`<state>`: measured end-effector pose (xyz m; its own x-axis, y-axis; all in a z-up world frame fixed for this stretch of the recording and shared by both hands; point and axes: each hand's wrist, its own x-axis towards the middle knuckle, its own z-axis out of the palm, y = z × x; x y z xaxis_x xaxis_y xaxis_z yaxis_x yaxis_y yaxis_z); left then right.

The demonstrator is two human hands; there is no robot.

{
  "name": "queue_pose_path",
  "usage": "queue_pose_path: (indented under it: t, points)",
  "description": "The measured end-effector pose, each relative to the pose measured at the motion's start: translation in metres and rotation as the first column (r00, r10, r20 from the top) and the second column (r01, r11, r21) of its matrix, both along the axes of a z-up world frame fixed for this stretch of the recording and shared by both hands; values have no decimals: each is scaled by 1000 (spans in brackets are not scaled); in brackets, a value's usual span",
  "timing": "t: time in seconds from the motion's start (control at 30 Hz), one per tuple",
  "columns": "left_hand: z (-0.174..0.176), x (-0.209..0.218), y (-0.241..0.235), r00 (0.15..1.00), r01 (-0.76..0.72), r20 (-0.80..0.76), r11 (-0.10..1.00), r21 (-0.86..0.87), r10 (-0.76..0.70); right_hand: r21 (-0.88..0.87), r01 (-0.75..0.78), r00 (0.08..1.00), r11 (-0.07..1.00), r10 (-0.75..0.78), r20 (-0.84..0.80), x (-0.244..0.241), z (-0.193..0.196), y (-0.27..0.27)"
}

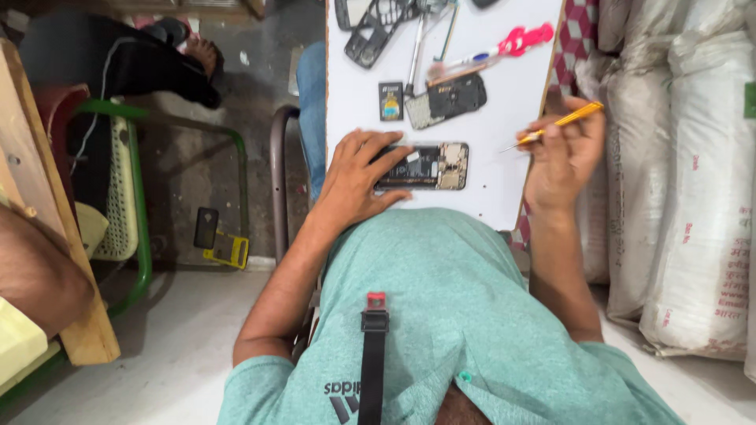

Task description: The person disassembles a mobile phone using a screwdriver, removes the back cover and battery, and then reassembles the device. The person handles the phone components and tools on a cluttered workbench.

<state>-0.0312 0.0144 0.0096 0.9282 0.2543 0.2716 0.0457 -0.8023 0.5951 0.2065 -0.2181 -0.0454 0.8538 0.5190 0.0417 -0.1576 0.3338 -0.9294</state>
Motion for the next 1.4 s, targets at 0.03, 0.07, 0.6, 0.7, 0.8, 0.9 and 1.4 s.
queue_pose_path:
  t: [0.03, 0.07, 0.6, 0.7, 0.8, 0.9, 1.4]
  points:
    - [-2, -1, -1, 1000, 9, 4, 1000, -12, -9, 22, -77, 997, 997, 77, 3, -8, 3, 6]
    - [-4, -3, -2, 1000, 17, 8, 1000, -23, -17, 44, -154, 988, 987, 153, 8, -14, 7, 8]
    - [3, 15, -13, 962, -197, 164, 971, -134, 217, -344, -374, 922, 862, 387, -33, -39, 14, 28]
    - [12, 14, -20, 960, -229, 135, 965, -131, 246, -276, -375, 926, 885, 344, -155, -40, 2, 26]
    - [31, 16, -19, 973, -202, 76, 965, -167, 217, -222, -364, 931, 905, 345, -118, -34, 4, 30]
    - [48, 20, -7, 992, -121, -27, 858, -499, 125, -225, -369, 928, 902, 373, -28, -21, 20, 33]
    - [-10, 39, 9, 999, 29, 6, 505, -863, -48, -436, -393, 861, 810, 490, 135, -43, 52, 59]
